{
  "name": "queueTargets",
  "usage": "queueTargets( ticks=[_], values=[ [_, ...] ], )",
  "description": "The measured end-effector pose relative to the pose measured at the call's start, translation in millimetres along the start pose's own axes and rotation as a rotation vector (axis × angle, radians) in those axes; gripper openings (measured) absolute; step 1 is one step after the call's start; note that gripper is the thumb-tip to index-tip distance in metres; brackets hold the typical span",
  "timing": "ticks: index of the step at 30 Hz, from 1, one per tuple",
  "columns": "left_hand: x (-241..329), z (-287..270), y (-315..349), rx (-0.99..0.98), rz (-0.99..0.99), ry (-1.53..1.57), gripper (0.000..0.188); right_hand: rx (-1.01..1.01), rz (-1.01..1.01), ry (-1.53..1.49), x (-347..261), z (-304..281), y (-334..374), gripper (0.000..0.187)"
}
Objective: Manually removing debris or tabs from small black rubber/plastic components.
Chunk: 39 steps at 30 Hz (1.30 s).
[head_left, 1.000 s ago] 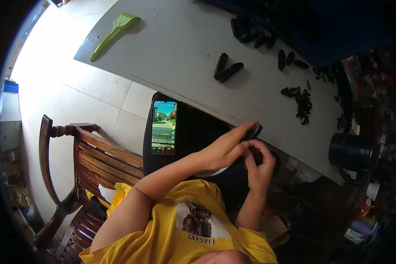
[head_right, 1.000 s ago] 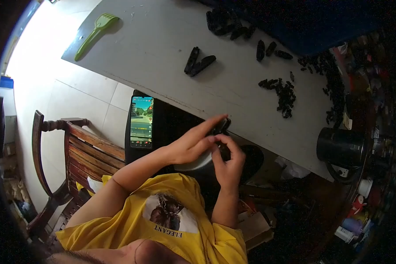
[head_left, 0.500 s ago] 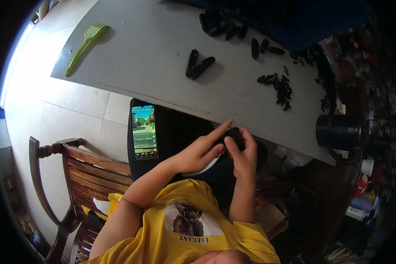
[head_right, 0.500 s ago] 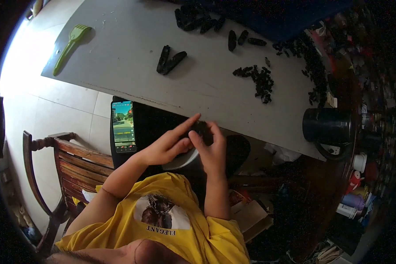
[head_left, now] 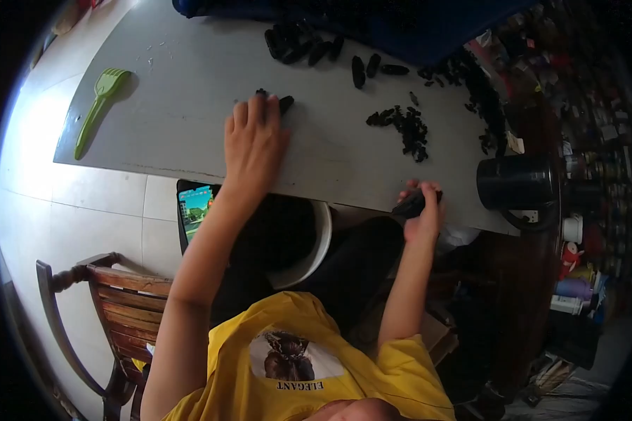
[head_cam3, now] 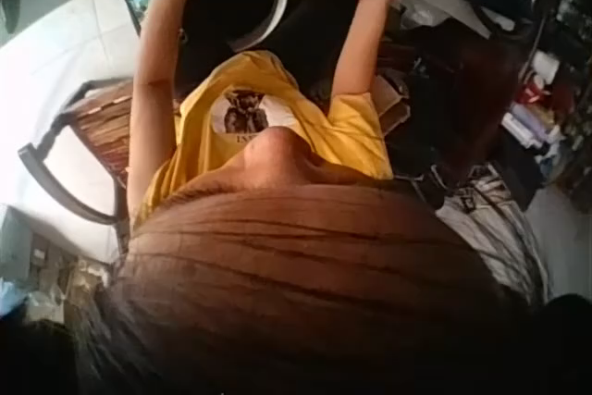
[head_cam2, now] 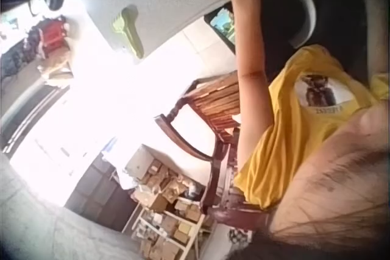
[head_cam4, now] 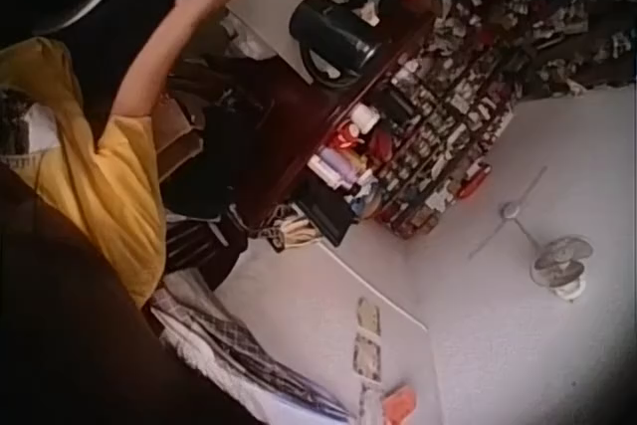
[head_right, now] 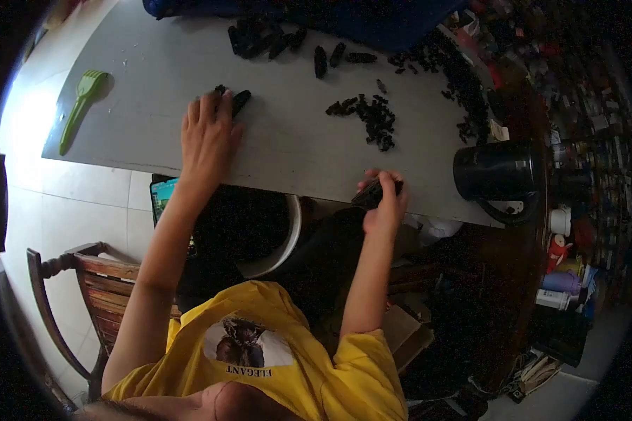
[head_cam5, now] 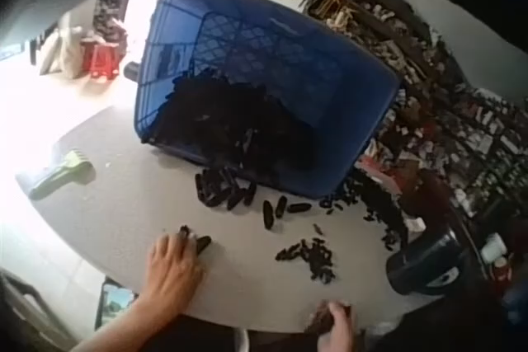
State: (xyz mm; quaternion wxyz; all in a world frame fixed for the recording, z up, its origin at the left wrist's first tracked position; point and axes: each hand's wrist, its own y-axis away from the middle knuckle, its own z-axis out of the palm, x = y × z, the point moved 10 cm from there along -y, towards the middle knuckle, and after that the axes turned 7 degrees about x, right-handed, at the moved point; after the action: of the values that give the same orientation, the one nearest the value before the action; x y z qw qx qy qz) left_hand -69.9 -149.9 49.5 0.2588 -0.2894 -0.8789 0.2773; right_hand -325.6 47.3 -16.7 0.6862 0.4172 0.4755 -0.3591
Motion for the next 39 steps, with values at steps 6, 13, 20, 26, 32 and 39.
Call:
queueTargets(
  ticks=[6, 13, 20, 26, 32, 39],
  values=[
    [8, 14, -11, -0.032, 0.093, -0.168, 0.021, 0.028, -0.419, 0.801, -39, 23, -48, 0.009],
    [16, 31, 32, -0.292, -0.353, 0.901, 0.016, 0.005, -1.008, 1.312, -47, 51, -53, 0.011],
    [33, 40, 71, -0.567, -0.785, 1.487, 0.027, -0.131, -0.431, 1.030, -28, 35, -43, 0.011],
    [48, 44, 82, -0.621, -0.980, 1.730, 0.031, -0.161, -0.253, 0.718, -12, 16, -41, 0.009],
    [57, 41, 91, -0.645, -1.054, 1.945, 0.033, 0.192, -1.236, 1.413, -77, 56, 16, 0.007],
    [58, 45, 97, -0.630, -1.028, 1.775, 0.038, -0.390, -0.020, 0.277, -4, 75, 31, 0.013]
  ],
)
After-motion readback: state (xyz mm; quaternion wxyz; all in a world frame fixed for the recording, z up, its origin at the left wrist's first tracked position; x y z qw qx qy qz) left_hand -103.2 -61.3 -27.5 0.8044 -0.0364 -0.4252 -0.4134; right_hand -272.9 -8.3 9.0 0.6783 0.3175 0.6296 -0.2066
